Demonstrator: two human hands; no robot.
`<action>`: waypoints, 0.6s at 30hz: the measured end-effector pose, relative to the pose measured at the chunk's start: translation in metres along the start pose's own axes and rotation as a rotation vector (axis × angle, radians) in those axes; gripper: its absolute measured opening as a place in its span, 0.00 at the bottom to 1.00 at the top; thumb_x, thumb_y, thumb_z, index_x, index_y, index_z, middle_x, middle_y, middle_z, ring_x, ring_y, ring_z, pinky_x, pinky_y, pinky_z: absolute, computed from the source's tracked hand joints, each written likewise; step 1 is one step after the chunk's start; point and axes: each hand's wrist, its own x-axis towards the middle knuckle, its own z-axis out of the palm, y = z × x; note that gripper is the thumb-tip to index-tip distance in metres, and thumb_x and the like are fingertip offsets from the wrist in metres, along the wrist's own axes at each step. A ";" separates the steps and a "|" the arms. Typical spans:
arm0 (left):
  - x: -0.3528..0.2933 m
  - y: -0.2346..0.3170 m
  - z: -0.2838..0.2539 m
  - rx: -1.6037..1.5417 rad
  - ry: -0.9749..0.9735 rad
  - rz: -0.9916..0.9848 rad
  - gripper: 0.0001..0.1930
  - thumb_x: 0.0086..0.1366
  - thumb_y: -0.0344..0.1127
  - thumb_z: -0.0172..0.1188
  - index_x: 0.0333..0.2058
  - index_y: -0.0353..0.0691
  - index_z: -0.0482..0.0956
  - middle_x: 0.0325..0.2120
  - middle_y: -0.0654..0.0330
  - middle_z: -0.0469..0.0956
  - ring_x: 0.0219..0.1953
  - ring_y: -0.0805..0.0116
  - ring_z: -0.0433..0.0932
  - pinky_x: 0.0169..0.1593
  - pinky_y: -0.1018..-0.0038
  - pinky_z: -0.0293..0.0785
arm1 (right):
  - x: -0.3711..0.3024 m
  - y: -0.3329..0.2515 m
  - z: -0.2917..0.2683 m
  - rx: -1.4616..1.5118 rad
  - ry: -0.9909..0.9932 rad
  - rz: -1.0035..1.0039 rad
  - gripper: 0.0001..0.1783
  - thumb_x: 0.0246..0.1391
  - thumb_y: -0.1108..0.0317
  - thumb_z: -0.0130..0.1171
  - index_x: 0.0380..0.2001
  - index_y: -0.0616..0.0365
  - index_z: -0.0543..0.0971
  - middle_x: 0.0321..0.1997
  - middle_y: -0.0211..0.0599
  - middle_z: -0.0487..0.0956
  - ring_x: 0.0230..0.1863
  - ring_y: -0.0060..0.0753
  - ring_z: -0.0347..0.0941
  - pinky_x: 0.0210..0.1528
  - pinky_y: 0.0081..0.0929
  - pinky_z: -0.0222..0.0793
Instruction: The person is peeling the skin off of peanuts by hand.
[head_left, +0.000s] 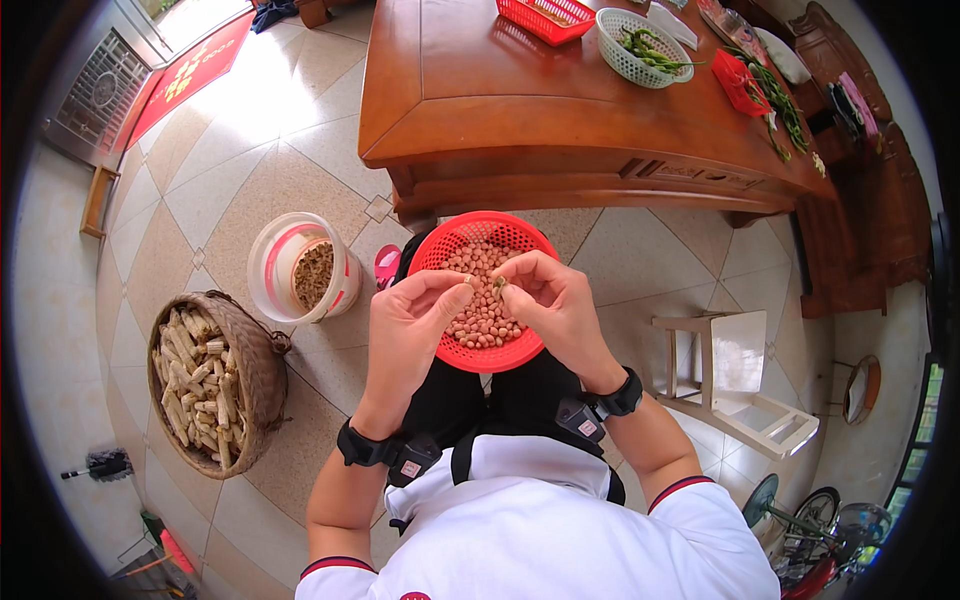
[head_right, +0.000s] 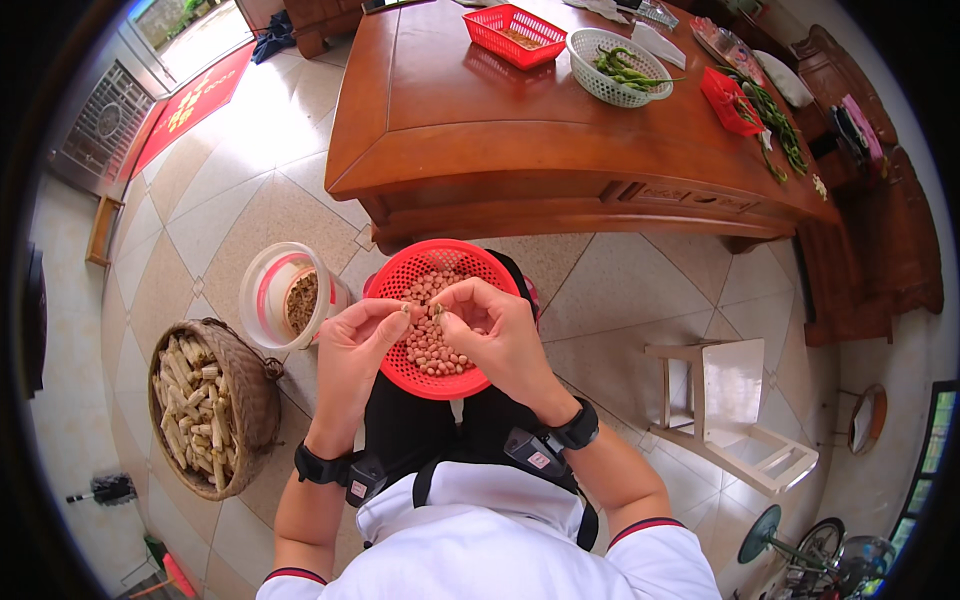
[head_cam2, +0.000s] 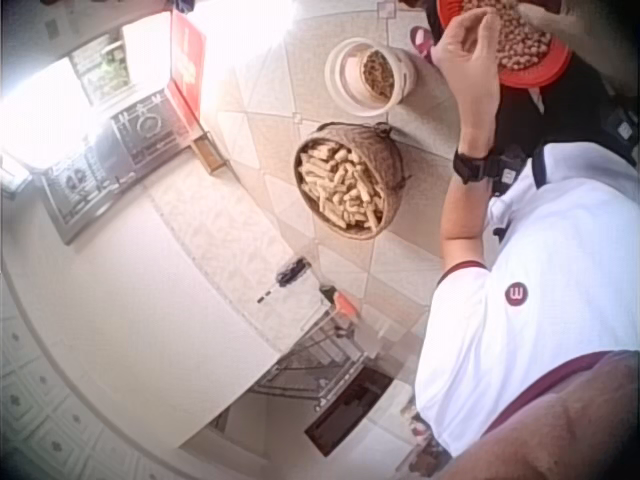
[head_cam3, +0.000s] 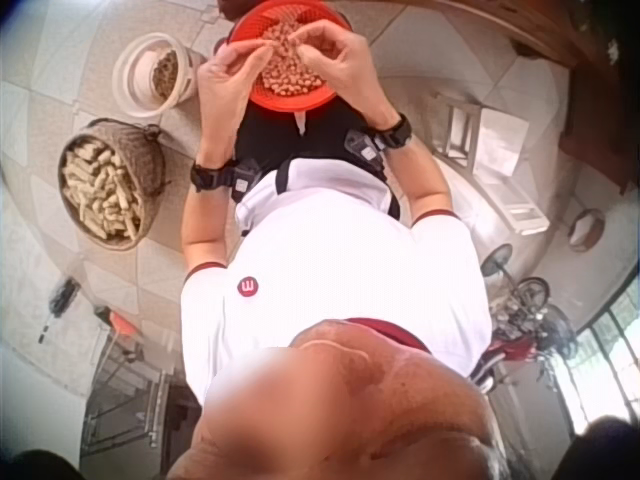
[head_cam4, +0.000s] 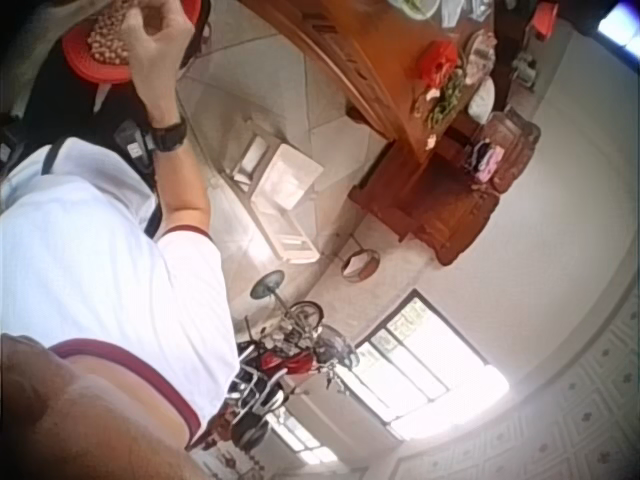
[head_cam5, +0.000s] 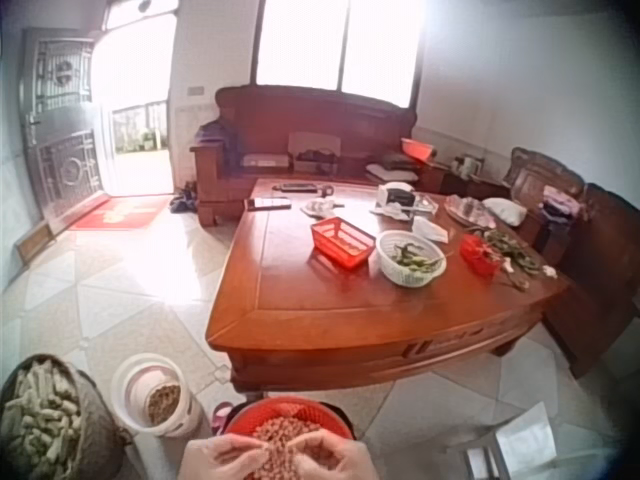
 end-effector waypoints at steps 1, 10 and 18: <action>0.000 0.008 0.001 0.045 0.028 -0.005 0.08 0.61 0.29 0.62 0.37 0.31 0.79 0.36 0.55 0.81 0.39 0.76 0.78 0.46 0.81 0.73 | 0.001 -0.001 0.001 -0.186 0.049 -0.006 0.07 0.52 0.76 0.55 0.36 0.64 0.76 0.30 0.29 0.77 0.30 0.13 0.72 0.33 0.16 0.70; 0.002 0.002 -0.009 -0.016 0.079 -0.002 0.08 0.61 0.29 0.62 0.37 0.32 0.78 0.34 0.59 0.80 0.38 0.78 0.77 0.43 0.81 0.72 | 0.008 0.000 0.000 -0.790 0.096 -0.202 0.07 0.48 0.71 0.58 0.32 0.58 0.77 0.26 0.34 0.77 0.26 0.30 0.75 0.29 0.25 0.70; 0.001 -0.008 -0.009 -0.387 -0.012 -0.163 0.10 0.68 0.38 0.52 0.40 0.38 0.73 0.37 0.59 0.78 0.40 0.72 0.77 0.46 0.76 0.75 | 0.011 -0.010 -0.001 -0.705 0.102 -0.178 0.08 0.49 0.70 0.61 0.34 0.58 0.78 0.27 0.34 0.77 0.26 0.28 0.74 0.30 0.24 0.69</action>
